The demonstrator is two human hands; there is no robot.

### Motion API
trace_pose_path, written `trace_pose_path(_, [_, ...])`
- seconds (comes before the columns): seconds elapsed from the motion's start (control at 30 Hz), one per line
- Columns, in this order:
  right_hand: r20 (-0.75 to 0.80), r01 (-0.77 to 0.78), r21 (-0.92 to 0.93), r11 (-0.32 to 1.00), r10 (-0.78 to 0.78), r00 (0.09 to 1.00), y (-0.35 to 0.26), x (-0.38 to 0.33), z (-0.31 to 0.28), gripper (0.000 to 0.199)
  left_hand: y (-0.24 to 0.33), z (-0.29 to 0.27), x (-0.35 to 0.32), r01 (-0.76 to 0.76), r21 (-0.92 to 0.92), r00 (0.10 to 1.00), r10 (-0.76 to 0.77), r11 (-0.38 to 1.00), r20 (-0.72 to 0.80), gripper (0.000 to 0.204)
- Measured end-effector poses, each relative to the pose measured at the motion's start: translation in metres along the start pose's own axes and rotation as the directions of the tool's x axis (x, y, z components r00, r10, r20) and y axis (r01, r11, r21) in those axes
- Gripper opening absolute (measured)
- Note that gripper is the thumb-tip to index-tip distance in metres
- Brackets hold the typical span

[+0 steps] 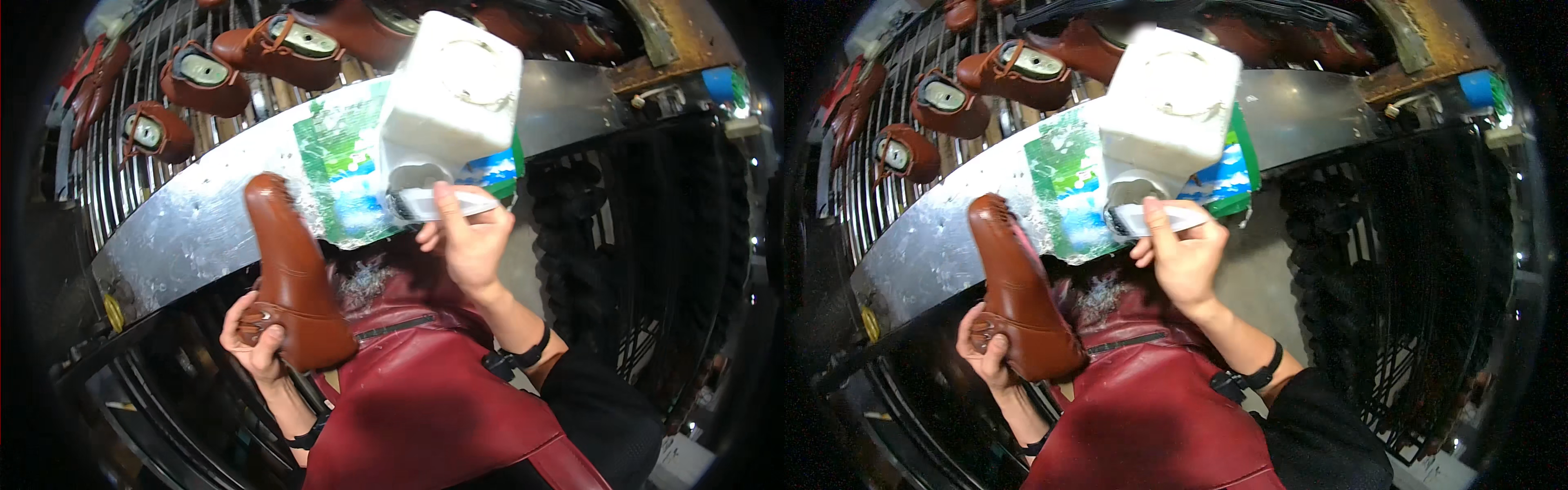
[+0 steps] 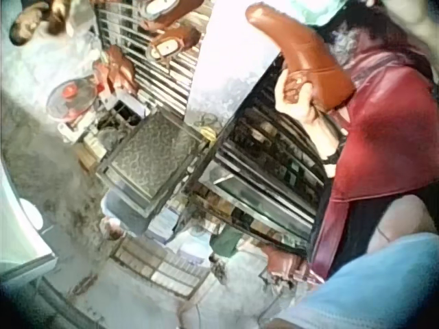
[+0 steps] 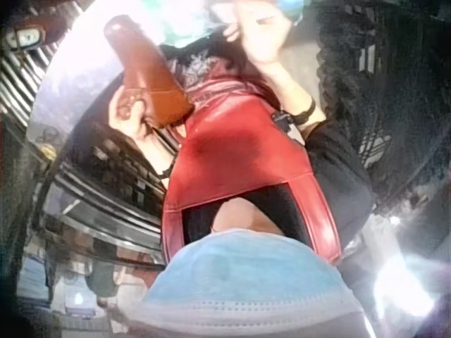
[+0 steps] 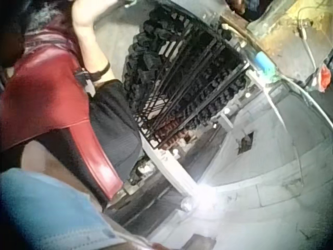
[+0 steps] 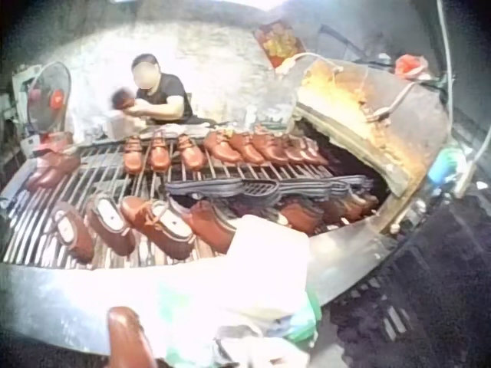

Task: Applying a liquid adhesive or finishing agent to the edges of leather shoes using a hand brush.

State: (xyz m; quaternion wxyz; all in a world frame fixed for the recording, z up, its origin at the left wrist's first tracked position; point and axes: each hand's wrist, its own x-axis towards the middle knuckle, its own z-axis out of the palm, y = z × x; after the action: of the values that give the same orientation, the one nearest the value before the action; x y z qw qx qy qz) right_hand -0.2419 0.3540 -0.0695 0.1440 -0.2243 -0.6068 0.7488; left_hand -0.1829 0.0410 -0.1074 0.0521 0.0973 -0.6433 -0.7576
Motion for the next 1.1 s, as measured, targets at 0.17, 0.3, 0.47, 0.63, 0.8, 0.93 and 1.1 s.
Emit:
trace_pose_path(0.17, [0.32, -0.332, 0.393, 0.857, 0.211, 0.923, -0.034, 0.014, 0.002, 0.022, 0.013, 0.013, -0.015, 0.08, -0.104, 0.996, -0.076, 0.991, 0.039, 0.065])
trace_pose_path(0.3, [0.448, -0.346, 0.28, 0.896, 0.197, 0.872, -0.05, 0.015, 0.03, 0.017, 0.016, 0.007, -0.016, 0.102, -0.086, 0.991, -0.093, 0.991, 0.095, 0.066])
trace_pose_path(0.47, [0.527, -0.116, 0.178, 0.977, 0.005, 0.85, -0.042, -0.025, 0.018, 0.017, 0.01, 0.009, -0.009, 0.116, -0.248, 0.981, -0.073, 0.962, 0.177, 0.062])
trace_pose_path(0.63, [0.544, -0.132, 0.146, 0.98, 0.032, 0.839, -0.028, -0.075, 0.015, 0.015, -0.001, 0.011, -0.009, 0.143, -0.488, 0.988, -0.099, 0.861, 0.115, 0.047])
trace_pose_path(0.8, [0.762, 0.179, 0.051, 0.983, -0.154, 0.63, -0.041, -0.096, 0.002, 0.01, 0.009, 0.009, 0.005, 0.176, -0.43, 0.972, -0.088, 0.886, 0.217, 0.04])
trace_pose_path(0.93, [0.859, 0.123, -0.031, 0.992, -0.037, 0.511, -0.06, -0.094, -0.004, 0.011, 0.014, 0.012, 0.012, 0.16, -0.365, 0.984, -0.118, 0.917, 0.133, 0.036])
trace_pose_path(1.1, [0.788, 0.14, -0.071, 0.988, -0.031, 0.615, -0.057, -0.084, 0.005, 0.014, 0.018, 0.006, 0.013, 0.145, -0.356, 0.987, -0.11, 0.923, 0.118, 0.031])
